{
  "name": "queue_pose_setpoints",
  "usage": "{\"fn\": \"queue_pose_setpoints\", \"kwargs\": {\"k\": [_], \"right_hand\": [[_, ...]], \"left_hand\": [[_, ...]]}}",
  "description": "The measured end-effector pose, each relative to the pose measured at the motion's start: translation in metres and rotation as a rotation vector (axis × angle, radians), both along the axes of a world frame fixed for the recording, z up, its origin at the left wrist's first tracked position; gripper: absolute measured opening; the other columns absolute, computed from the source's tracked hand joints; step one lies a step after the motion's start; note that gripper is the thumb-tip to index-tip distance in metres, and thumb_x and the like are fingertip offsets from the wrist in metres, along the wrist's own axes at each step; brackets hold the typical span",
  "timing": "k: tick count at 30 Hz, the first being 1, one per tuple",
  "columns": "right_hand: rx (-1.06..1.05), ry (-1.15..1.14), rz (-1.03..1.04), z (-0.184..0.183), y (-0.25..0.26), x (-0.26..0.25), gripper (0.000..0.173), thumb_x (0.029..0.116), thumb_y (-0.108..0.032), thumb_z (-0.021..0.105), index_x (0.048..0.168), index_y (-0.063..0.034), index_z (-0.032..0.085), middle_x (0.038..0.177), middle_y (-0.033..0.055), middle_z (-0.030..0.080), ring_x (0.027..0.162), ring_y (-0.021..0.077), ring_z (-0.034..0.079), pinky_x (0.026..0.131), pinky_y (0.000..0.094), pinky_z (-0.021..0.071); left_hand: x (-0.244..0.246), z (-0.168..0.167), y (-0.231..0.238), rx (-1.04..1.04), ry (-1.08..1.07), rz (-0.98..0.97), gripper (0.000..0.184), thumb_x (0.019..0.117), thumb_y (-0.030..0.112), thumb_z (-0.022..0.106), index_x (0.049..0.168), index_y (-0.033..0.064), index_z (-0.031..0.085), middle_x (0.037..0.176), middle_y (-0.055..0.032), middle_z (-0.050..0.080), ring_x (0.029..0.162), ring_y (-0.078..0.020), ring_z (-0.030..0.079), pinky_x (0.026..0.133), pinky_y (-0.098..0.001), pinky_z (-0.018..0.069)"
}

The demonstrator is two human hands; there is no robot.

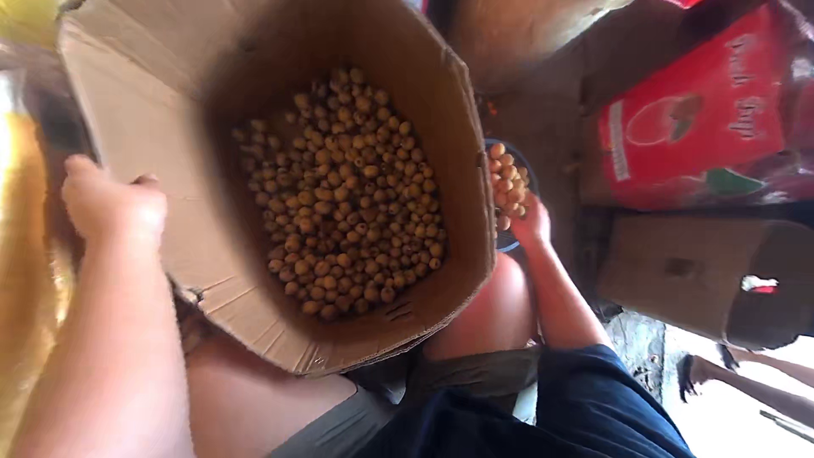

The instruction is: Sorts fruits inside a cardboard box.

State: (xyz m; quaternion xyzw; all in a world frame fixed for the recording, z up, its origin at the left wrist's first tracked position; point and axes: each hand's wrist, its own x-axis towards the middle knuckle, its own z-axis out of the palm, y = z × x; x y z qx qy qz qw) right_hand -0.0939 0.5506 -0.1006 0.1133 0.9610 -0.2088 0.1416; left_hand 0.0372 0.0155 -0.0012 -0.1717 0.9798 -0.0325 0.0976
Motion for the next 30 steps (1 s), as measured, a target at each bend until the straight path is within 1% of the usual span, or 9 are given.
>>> {"fn": "queue_pose_setpoints", "kwargs": {"k": [1, 4, 8, 11, 15, 17, 23, 25, 30], "right_hand": [[0.013, 0.028, 0.005, 0.011, -0.008, -0.005, 0.056, 0.0963, -0.012, 0.067, 0.148, -0.0015, 0.05, 0.145, 0.0298, 0.053, 0.137, 0.0458, 0.05, 0.113, 0.0633, 0.0407], [-0.06, 0.22, 0.101, 0.057, -0.038, -0.018, 0.053, 0.0984, -0.011, 0.059, 0.147, 0.0044, 0.047, 0.148, 0.0305, 0.05, 0.137, 0.039, 0.051, 0.114, 0.0473, 0.0429], [-0.107, 0.607, 0.447, 0.111, -0.119, -0.026, 0.04, 0.0969, -0.01, 0.057, 0.131, 0.0106, 0.06, 0.136, 0.0334, 0.058, 0.133, 0.0423, 0.052, 0.113, 0.0469, 0.0409], [0.006, 0.355, 0.705, 0.124, -0.206, -0.028, 0.032, 0.0935, -0.018, 0.063, 0.12, 0.0004, 0.068, 0.138, 0.0257, 0.058, 0.136, 0.0434, 0.049, 0.112, 0.0592, 0.0376], [0.082, -0.24, 1.086, 0.055, -0.298, -0.028, 0.062, 0.0884, -0.023, 0.079, 0.145, -0.0117, 0.056, 0.152, 0.0213, 0.047, 0.141, 0.0457, 0.042, 0.108, 0.0692, 0.0393], [0.183, -0.375, 1.218, 0.02, -0.315, -0.022, 0.067, 0.0867, -0.015, 0.081, 0.147, -0.0103, 0.054, 0.152, 0.0253, 0.046, 0.142, 0.0487, 0.041, 0.11, 0.0702, 0.0347], [0.246, -0.392, 1.475, -0.007, -0.36, -0.009, 0.08, 0.0827, -0.019, 0.086, 0.153, -0.0161, 0.048, 0.157, 0.0208, 0.044, 0.144, 0.0471, 0.039, 0.113, 0.0685, 0.0312], [0.267, -0.419, 1.541, -0.016, -0.378, -0.002, 0.083, 0.0809, -0.008, 0.084, 0.154, -0.0176, 0.047, 0.159, 0.0212, 0.04, 0.146, 0.0475, 0.036, 0.114, 0.0686, 0.0297], [0.329, -0.395, 1.484, -0.046, -0.403, 0.013, 0.064, 0.0923, 0.002, 0.066, 0.152, -0.0173, 0.052, 0.163, 0.0219, 0.035, 0.148, 0.0491, 0.032, 0.117, 0.0725, 0.0217]], "left_hand": [[0.011, -0.056, -0.042, 0.14, 0.354, 0.016, 0.051, 0.1023, 0.025, 0.053, 0.123, -0.0212, 0.05, 0.104, -0.0443, 0.061, 0.095, -0.0586, 0.065, 0.075, -0.0698, 0.0542], [-0.021, -0.047, -0.052, 0.472, 0.183, 0.71, 0.065, 0.0994, 0.026, 0.063, 0.151, -0.0042, 0.038, 0.142, -0.0366, 0.051, 0.137, -0.052, 0.049, 0.11, -0.0712, 0.0378], [-0.03, -0.028, -0.037, 0.467, 0.147, 0.771, 0.062, 0.0986, 0.019, 0.063, 0.151, -0.004, 0.038, 0.142, -0.0336, 0.054, 0.136, -0.0482, 0.051, 0.109, -0.068, 0.0401], [-0.031, -0.027, -0.036, 0.484, 0.152, 0.778, 0.059, 0.0978, 0.016, 0.063, 0.148, -0.0034, 0.04, 0.139, -0.0322, 0.056, 0.133, -0.0464, 0.054, 0.107, -0.0669, 0.0425], [-0.033, -0.028, -0.038, 0.494, 0.131, 0.788, 0.056, 0.0985, 0.016, 0.062, 0.148, -0.0009, 0.042, 0.139, -0.0289, 0.058, 0.133, -0.0433, 0.056, 0.107, -0.064, 0.0443], [-0.033, -0.026, -0.038, 0.504, 0.125, 0.791, 0.056, 0.0986, 0.015, 0.062, 0.148, -0.0008, 0.042, 0.14, -0.0274, 0.058, 0.133, -0.0413, 0.056, 0.108, -0.0621, 0.0443], [-0.035, -0.028, -0.042, 0.543, 0.116, 0.782, 0.054, 0.0975, 0.013, 0.061, 0.149, 0.0058, 0.045, 0.142, -0.0194, 0.059, 0.133, -0.032, 0.058, 0.108, -0.054, 0.0472], [-0.035, -0.028, -0.044, 0.552, 0.114, 0.776, 0.054, 0.0976, 0.014, 0.06, 0.149, 0.0065, 0.045, 0.142, -0.0184, 0.06, 0.132, -0.0311, 0.059, 0.107, -0.0533, 0.0477], [-0.034, -0.03, -0.046, 0.563, 0.116, 0.747, 0.055, 0.0975, 0.015, 0.06, 0.15, 0.0079, 0.045, 0.14, -0.0164, 0.062, 0.131, -0.0292, 0.06, 0.107, -0.051, 0.0483]]}}
